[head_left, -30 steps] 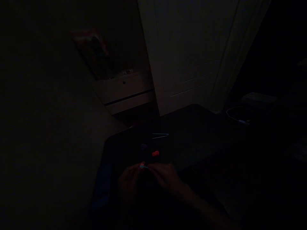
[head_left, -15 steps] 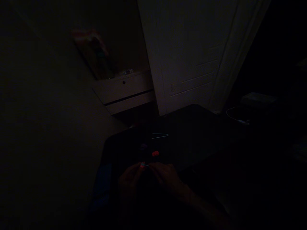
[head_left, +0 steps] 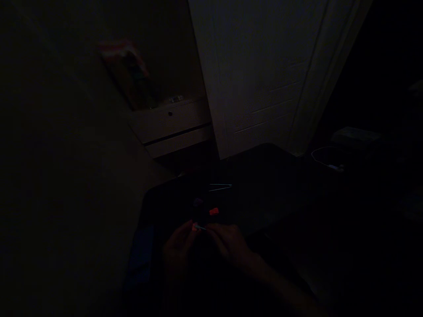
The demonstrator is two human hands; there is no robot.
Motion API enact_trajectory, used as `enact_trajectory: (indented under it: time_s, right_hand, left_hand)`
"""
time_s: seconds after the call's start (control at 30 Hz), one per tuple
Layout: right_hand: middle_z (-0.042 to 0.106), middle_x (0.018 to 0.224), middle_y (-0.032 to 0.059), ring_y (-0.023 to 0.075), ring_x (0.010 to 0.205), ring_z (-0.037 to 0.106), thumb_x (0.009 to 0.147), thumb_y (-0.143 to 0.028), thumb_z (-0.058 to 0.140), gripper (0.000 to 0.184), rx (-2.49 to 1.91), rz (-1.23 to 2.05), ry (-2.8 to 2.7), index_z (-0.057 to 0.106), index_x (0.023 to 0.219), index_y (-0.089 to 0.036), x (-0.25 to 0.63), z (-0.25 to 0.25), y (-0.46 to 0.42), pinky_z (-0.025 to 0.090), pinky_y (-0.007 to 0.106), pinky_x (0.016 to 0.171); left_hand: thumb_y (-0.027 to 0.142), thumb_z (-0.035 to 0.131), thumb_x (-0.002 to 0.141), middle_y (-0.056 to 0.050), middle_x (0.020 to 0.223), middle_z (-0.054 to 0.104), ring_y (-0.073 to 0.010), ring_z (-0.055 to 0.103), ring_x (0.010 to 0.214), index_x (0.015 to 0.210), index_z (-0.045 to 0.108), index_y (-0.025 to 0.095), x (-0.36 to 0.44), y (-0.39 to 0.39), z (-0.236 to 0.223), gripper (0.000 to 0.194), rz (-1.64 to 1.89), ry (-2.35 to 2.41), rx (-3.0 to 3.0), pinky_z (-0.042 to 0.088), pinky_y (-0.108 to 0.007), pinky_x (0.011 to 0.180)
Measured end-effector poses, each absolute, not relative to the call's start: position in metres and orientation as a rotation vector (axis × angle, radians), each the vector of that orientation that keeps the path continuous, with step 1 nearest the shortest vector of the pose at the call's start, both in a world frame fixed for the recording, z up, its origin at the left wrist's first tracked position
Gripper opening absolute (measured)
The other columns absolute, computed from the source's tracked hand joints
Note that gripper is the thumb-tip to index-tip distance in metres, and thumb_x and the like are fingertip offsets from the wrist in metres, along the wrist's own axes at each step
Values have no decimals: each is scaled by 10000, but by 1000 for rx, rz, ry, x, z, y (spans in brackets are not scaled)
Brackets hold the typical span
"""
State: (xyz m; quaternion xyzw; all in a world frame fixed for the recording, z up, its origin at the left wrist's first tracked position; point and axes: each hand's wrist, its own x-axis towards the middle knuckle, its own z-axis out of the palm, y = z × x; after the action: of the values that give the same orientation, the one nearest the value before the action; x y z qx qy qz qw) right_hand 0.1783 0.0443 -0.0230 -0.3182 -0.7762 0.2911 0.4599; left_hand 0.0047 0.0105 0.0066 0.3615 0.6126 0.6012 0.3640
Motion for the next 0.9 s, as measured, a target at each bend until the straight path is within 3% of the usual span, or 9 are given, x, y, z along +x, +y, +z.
enact_trajectory:
  time_s: [0.3, 0.9]
  right_hand:
    - [808, 1086, 32, 189, 924, 783, 1111, -281, 455, 285, -794, 829, -1965, 731, 1169, -247, 181, -20, 45, 582, 260, 835]
    - [803, 991, 29, 184, 862, 769, 1116, -323, 446, 317, -760, 908, -1965, 746, 1065, -232, 185, -10, 44, 551, 250, 801]
  left_hand:
    - [502, 929, 610, -136, 945, 848, -350, 810, 940, 920, 830, 160, 2, 11, 9, 472, 1498, 1633, 1006, 672, -449, 867]
    - [437, 922, 650, -123, 972, 849, -323, 812, 937, 961, 833, 167, 0, 11, -1, 422, 1527, 1613, 985, 671, -402, 850]
